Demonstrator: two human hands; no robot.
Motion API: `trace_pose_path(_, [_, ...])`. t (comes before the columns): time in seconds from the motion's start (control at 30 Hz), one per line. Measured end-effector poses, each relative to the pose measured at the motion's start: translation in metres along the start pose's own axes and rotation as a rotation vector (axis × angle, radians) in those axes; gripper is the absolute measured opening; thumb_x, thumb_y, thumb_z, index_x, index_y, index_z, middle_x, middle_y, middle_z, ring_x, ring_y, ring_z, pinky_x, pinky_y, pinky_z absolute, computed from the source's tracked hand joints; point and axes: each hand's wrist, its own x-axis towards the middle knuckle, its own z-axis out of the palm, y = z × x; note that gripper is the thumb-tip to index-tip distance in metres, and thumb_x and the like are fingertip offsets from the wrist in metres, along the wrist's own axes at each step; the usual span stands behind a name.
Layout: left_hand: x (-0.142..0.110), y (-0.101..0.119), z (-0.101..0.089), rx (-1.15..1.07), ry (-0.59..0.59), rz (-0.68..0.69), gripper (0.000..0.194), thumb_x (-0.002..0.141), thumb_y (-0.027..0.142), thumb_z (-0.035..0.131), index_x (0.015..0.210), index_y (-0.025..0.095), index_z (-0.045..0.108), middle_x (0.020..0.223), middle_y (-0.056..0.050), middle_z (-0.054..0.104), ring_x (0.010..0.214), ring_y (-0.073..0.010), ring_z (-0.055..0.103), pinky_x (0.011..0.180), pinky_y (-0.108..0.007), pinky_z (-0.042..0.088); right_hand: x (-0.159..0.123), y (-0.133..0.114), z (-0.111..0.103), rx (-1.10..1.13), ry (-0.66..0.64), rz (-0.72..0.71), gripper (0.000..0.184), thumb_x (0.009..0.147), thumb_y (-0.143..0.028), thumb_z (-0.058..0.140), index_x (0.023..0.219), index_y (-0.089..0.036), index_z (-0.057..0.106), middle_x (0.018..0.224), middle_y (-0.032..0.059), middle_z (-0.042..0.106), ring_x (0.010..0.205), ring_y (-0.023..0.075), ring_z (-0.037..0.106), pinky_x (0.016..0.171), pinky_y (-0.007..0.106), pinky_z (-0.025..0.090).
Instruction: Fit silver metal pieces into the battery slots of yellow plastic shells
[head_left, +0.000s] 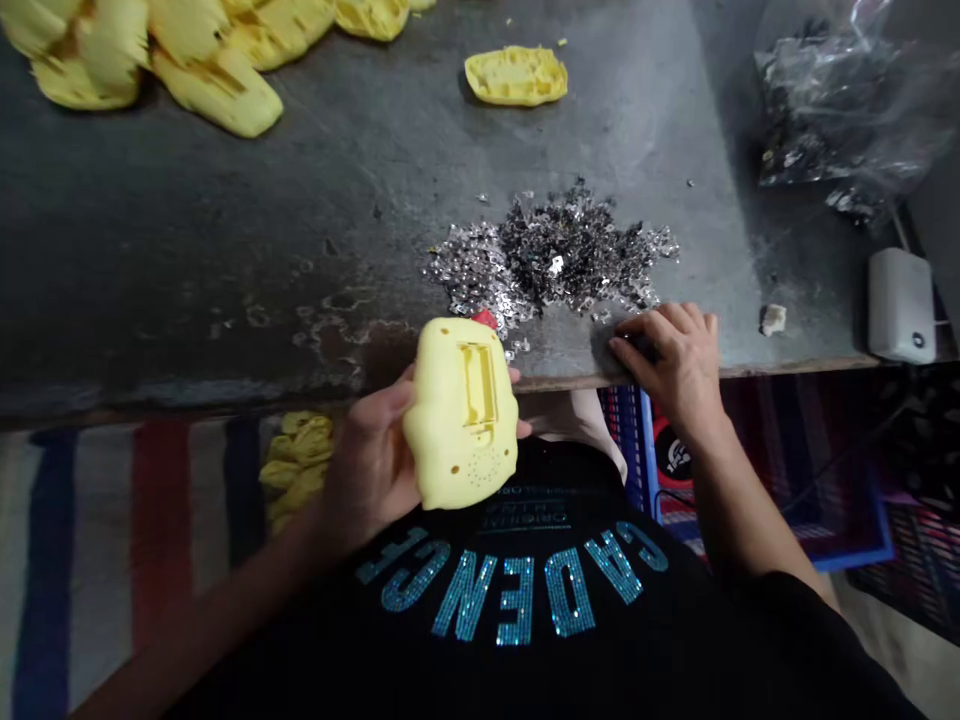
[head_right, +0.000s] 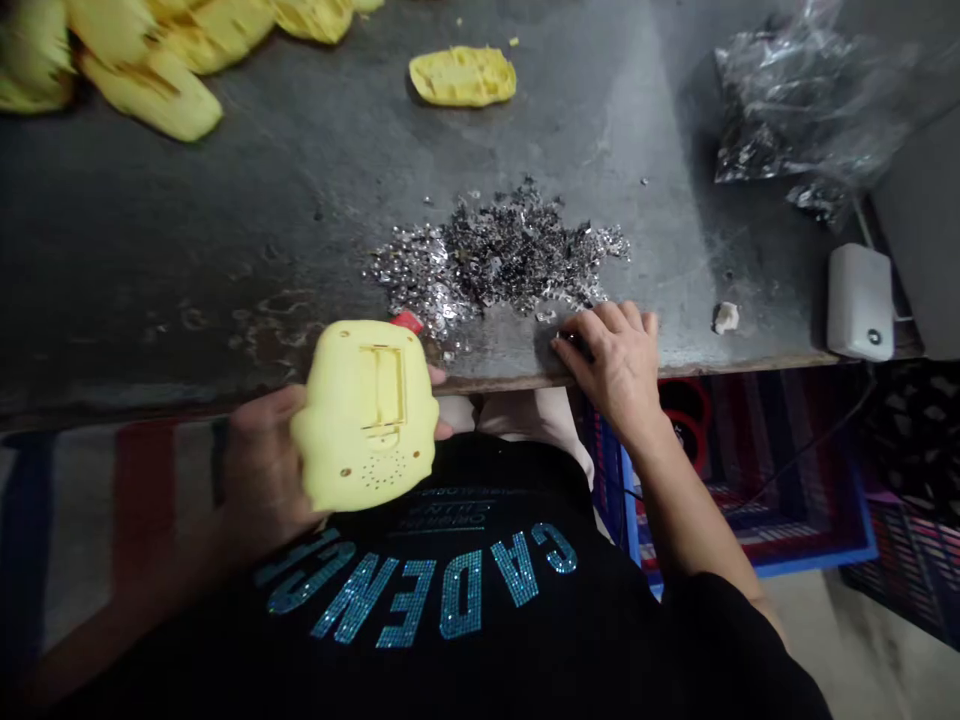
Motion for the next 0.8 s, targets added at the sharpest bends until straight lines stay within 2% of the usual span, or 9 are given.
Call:
trace_pose_path(0.07, [-0.002, -0.003, -0.005, -0.03, -0.042, -0.065, 0.084, 0.097, 0.065, 0.076, 0.169, 0.022, 0.067, 0.145, -0.015, 0.088, 0.108, -0.0425, 0.089, 0.096, -0.054, 0.075, 0.0, -0.005, 0.001, 0.024, 0.008, -0.012, 0.013, 0.111, -0.034, 0.08, 0.101, -0.027, 0.08, 0.097, 0.0051, 0.078, 0.099, 0.0297, 0.068, 0.09, 0.047, 0.047])
trace_pose_path(0.1, [-0.002, -0.005, -0.006, -0.059, -0.082, -0.088, 0.08, 0.1, 0.063, 0.073, 0.168, 0.021, 0.068, 0.146, -0.015, 0.088, 0.106, -0.0416, 0.089, 0.094, -0.052, 0.074, -0.001, -0.008, -0.001, 0.063, 0.012, -0.042, 0.012, 0.112, -0.032, 0.079, 0.102, -0.027, 0.08, 0.097, 0.0047, 0.078, 0.097, 0.0291, 0.069, 0.088, 0.046, 0.049])
trace_pose_path(0.17, [0.0, -0.009, -0.006, -0.12, -0.154, -0.123, 0.072, 0.102, 0.06, 0.071, 0.162, 0.02, 0.073, 0.14, -0.016, 0.089, 0.103, -0.0391, 0.089, 0.09, -0.047, 0.073, -0.001, -0.016, -0.01, 0.176, 0.006, -0.13, 0.006, 0.113, -0.026, 0.078, 0.109, -0.028, 0.081, 0.099, 0.0038, 0.081, 0.096, 0.027, 0.073, 0.086, 0.044, 0.054])
trace_pose_path(0.23, [0.005, -0.01, -0.001, -0.159, -0.201, -0.172, 0.073, 0.1, 0.056, 0.076, 0.162, 0.019, 0.072, 0.129, -0.016, 0.092, 0.097, -0.0377, 0.089, 0.084, -0.045, 0.072, 0.001, -0.029, -0.023, 0.299, -0.012, -0.212, 0.012, 0.112, -0.018, 0.079, 0.119, -0.028, 0.081, 0.105, 0.0023, 0.085, 0.095, 0.0233, 0.078, 0.085, 0.04, 0.057])
trace_pose_path(0.33, [0.011, -0.011, 0.005, -0.172, -0.238, -0.228, 0.079, 0.099, 0.057, 0.08, 0.164, 0.014, 0.07, 0.122, -0.018, 0.092, 0.101, -0.0379, 0.09, 0.092, -0.045, 0.071, 0.009, -0.051, -0.04, 0.458, -0.061, -0.271, 0.024, 0.108, -0.009, 0.083, 0.122, -0.028, 0.079, 0.111, 0.001, 0.088, 0.096, 0.0196, 0.083, 0.084, 0.036, 0.06])
trace_pose_path(0.47, [0.008, -0.012, 0.008, -0.158, -0.31, -0.227, 0.087, 0.099, 0.068, 0.078, 0.165, 0.013, 0.069, 0.122, -0.018, 0.092, 0.109, -0.0392, 0.09, 0.1, -0.046, 0.07, 0.023, -0.072, -0.047, 0.624, -0.111, -0.345, 0.021, 0.106, -0.011, 0.086, 0.119, -0.026, 0.08, 0.11, 0.004, 0.088, 0.098, 0.0219, 0.086, 0.088, 0.036, 0.067])
trace_pose_path(0.6, [-0.006, -0.009, 0.01, -0.144, -0.308, -0.191, 0.079, 0.106, 0.065, 0.071, 0.169, 0.017, 0.067, 0.123, -0.014, 0.093, 0.11, -0.0375, 0.09, 0.096, -0.044, 0.069, 0.033, -0.077, -0.044, 0.603, -0.13, -0.435, 0.021, 0.107, -0.013, 0.084, 0.123, -0.026, 0.08, 0.113, 0.0055, 0.088, 0.099, 0.0231, 0.086, 0.089, 0.038, 0.069])
trace_pose_path(0.7, [-0.014, -0.003, 0.015, -0.135, -0.285, -0.173, 0.063, 0.109, 0.062, 0.07, 0.153, 0.017, 0.076, 0.112, -0.011, 0.093, 0.105, -0.0341, 0.091, 0.093, -0.039, 0.068, 0.038, -0.078, -0.046, 0.56, -0.139, -0.493, 0.021, 0.108, -0.012, 0.083, 0.123, -0.026, 0.08, 0.113, 0.0059, 0.088, 0.097, 0.0231, 0.086, 0.087, 0.038, 0.07])
trace_pose_path(0.8, [-0.017, -0.001, 0.018, -0.154, -0.292, -0.166, 0.057, 0.11, 0.059, 0.07, 0.146, 0.015, 0.078, 0.105, -0.01, 0.092, 0.104, -0.0325, 0.09, 0.094, -0.038, 0.067, 0.04, -0.08, -0.051, 0.528, -0.138, -0.531, 0.022, 0.107, -0.01, 0.084, 0.122, -0.026, 0.08, 0.115, 0.0068, 0.089, 0.098, 0.0231, 0.086, 0.086, 0.038, 0.069])
